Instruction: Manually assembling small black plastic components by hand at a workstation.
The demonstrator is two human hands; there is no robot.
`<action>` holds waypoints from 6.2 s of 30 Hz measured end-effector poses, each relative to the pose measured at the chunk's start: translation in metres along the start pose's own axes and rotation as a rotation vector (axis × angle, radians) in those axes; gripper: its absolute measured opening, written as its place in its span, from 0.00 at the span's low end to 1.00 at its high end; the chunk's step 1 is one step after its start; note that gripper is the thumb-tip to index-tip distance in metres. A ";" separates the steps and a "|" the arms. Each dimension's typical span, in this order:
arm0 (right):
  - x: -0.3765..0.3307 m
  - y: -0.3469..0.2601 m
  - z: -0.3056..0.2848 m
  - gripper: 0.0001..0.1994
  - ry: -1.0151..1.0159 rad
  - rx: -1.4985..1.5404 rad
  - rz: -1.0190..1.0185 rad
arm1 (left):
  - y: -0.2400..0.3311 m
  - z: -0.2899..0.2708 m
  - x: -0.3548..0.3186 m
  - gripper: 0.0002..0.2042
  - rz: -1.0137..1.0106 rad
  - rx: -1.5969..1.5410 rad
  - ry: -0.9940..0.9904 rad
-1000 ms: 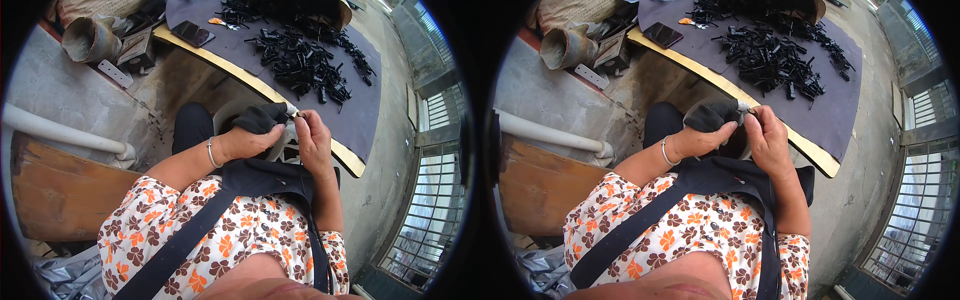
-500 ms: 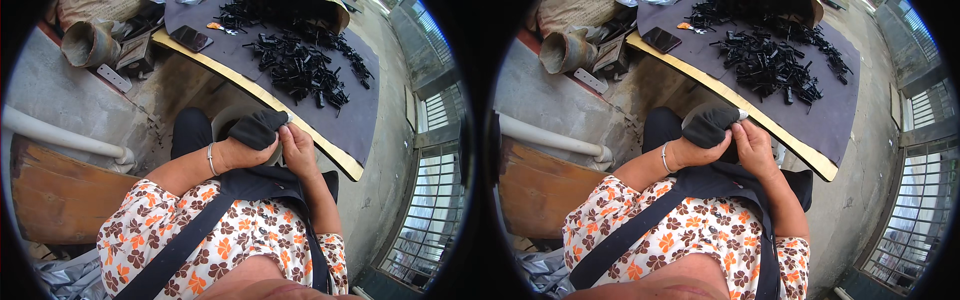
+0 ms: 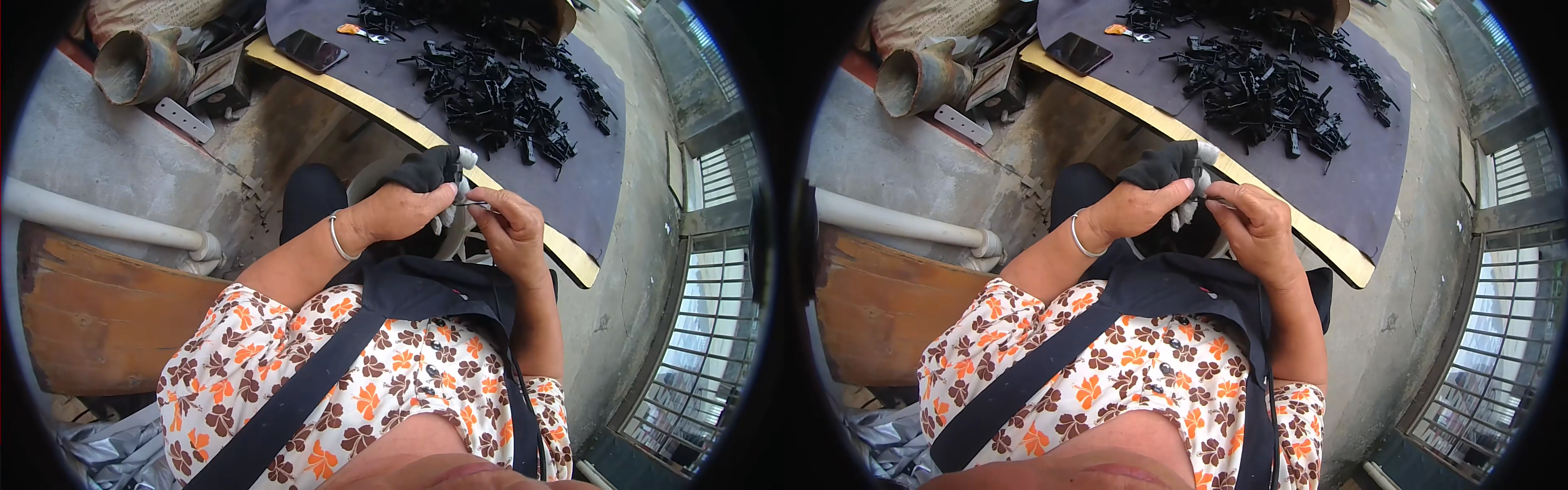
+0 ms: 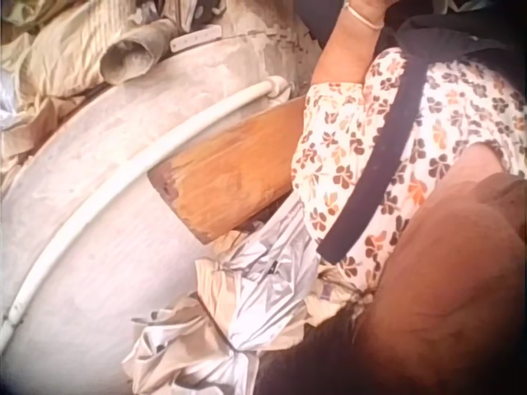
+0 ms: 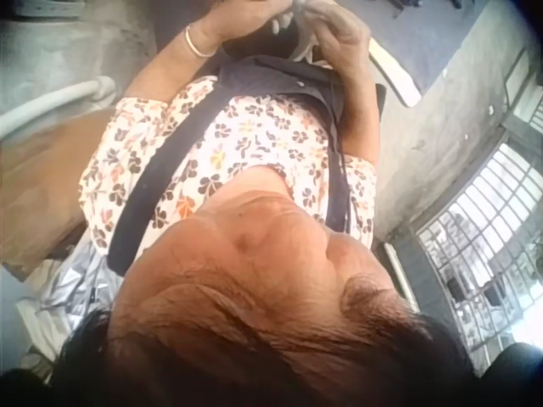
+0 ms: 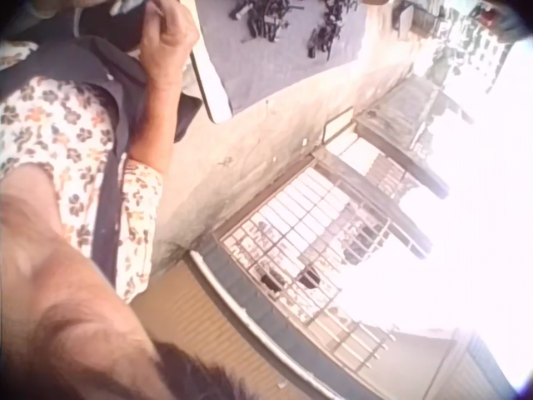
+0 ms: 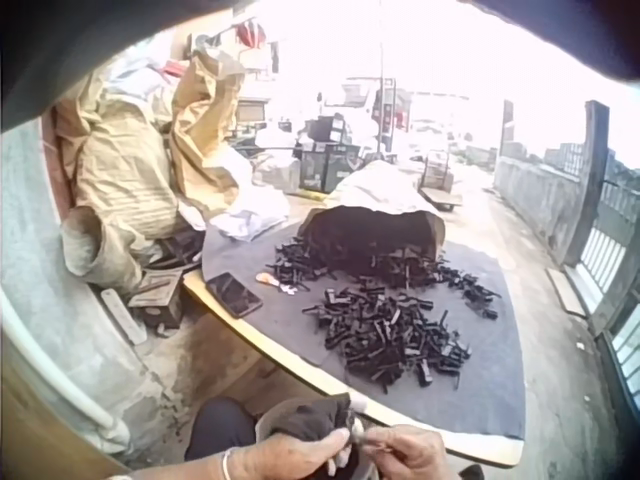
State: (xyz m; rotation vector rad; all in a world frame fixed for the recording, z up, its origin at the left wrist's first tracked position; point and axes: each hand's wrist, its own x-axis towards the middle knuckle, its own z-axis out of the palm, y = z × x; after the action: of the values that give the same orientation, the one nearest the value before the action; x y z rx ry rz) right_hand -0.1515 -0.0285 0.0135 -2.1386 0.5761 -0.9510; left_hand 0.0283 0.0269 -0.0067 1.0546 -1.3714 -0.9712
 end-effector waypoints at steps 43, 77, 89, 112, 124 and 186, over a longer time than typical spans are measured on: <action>0.045 0.081 -0.029 0.08 0.356 -0.394 0.303 | -0.038 -0.016 -0.003 0.15 0.209 0.987 -0.157; 0.018 0.035 -0.011 0.02 0.144 -0.136 -0.163 | 0.007 0.013 0.059 0.11 -0.289 -0.081 -0.135; 0.002 0.026 0.007 0.09 0.192 0.180 0.254 | -0.011 0.011 0.028 0.13 0.041 -0.018 -0.155; -0.006 0.042 0.020 0.12 0.070 0.509 0.412 | -0.011 0.012 0.020 0.11 0.272 0.593 0.026; 0.002 0.038 0.001 0.03 0.170 -0.007 0.002 | -0.021 0.004 0.024 0.17 0.048 0.149 -0.099; 0.050 0.013 0.061 0.12 -0.208 0.526 0.089 | 0.040 -0.016 -0.062 0.10 0.185 0.403 0.312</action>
State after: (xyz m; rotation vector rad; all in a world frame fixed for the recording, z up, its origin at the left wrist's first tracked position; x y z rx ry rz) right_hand -0.0746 -0.0422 -0.0032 -1.6951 0.2742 -0.7213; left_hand 0.0418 0.0972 0.0167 1.2888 -1.4003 -0.3793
